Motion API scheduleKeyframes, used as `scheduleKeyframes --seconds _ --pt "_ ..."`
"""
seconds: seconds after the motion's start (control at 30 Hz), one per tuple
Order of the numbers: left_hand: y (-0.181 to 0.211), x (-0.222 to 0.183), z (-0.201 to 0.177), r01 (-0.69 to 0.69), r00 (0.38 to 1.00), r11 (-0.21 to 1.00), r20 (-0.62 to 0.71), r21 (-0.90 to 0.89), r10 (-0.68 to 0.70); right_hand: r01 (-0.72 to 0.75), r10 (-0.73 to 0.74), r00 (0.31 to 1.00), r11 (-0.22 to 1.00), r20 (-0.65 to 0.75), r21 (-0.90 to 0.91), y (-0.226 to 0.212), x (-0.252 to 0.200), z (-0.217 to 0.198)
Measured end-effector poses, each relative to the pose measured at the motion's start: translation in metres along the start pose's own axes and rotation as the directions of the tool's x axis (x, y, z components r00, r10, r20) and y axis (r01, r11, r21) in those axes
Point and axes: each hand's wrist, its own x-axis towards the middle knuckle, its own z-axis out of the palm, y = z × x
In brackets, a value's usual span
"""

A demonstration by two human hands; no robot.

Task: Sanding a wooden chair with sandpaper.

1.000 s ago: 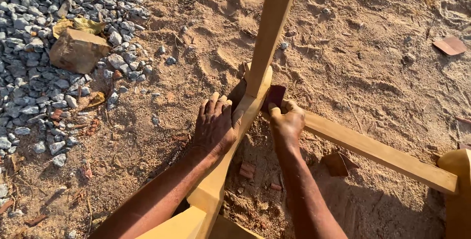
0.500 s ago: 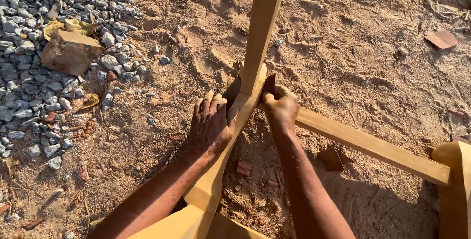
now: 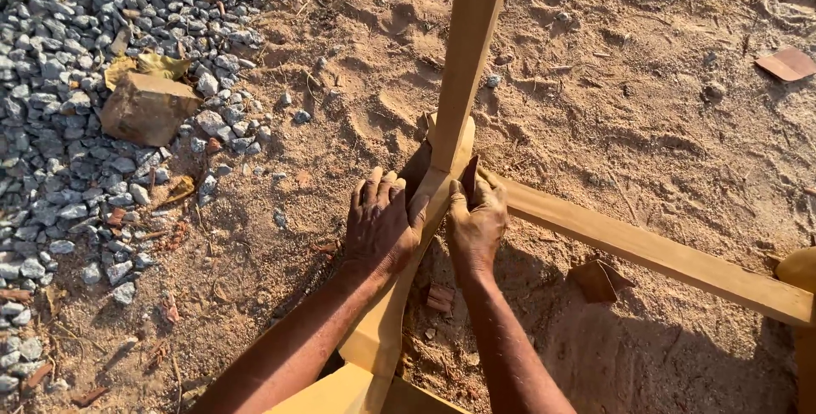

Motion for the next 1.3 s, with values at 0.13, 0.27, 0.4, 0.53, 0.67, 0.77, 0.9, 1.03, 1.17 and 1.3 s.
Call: scheduleKeyframes --seconds 0.13,0.27,0.4,0.53,0.67,0.77,0.9,1.03,1.17,1.3 --pt "-0.005 -0.006 0.019 0.047 0.996 0.996 -0.072 -0.075 -0.053 -0.055 0.071 0.979 0.995 -0.189 0.089 -0.054 -0.011 -0.003" --pt "-0.004 -0.003 0.026 0.105 0.993 0.987 0.065 -0.121 -0.098 -0.106 0.161 0.958 0.968 -0.238 0.229 -0.054 -0.013 0.004" --pt "-0.01 -0.02 0.057 0.098 0.991 0.989 0.099 -0.115 -0.087 -0.345 0.385 0.92 0.885 -0.076 0.312 -0.065 -0.015 -0.002" --pt "-0.007 -0.004 0.013 0.056 0.997 0.993 -0.054 -0.103 -0.062 -0.362 0.357 0.929 0.823 0.096 0.438 -0.058 -0.018 -0.007" --pt "-0.014 -0.021 0.044 0.056 0.998 0.995 0.041 -0.08 -0.053 -0.368 0.295 0.93 0.749 0.22 0.551 -0.034 -0.017 -0.014" --pt "-0.008 -0.009 0.014 0.018 0.996 0.997 -0.088 -0.08 -0.025 -0.374 0.244 0.925 0.721 0.292 0.584 -0.046 -0.016 -0.027" --pt "-0.011 -0.006 0.005 -0.008 0.981 0.996 -0.193 -0.091 -0.01 -0.199 0.137 0.976 0.869 0.167 0.454 -0.03 -0.022 -0.01" --pt "-0.027 -0.034 0.085 0.025 0.995 0.997 0.094 -0.071 -0.018 -0.224 0.218 0.974 0.96 0.055 0.167 0.001 -0.014 0.008" --pt "-0.003 -0.002 0.0 0.08 0.997 0.985 0.029 -0.156 -0.076 -0.456 0.46 0.882 0.775 0.103 0.438 -0.001 0.003 0.003" --pt "0.014 0.018 -0.058 0.117 0.991 0.974 -0.036 -0.193 -0.126 -0.483 0.503 0.853 0.66 0.138 0.576 -0.017 -0.004 0.001"
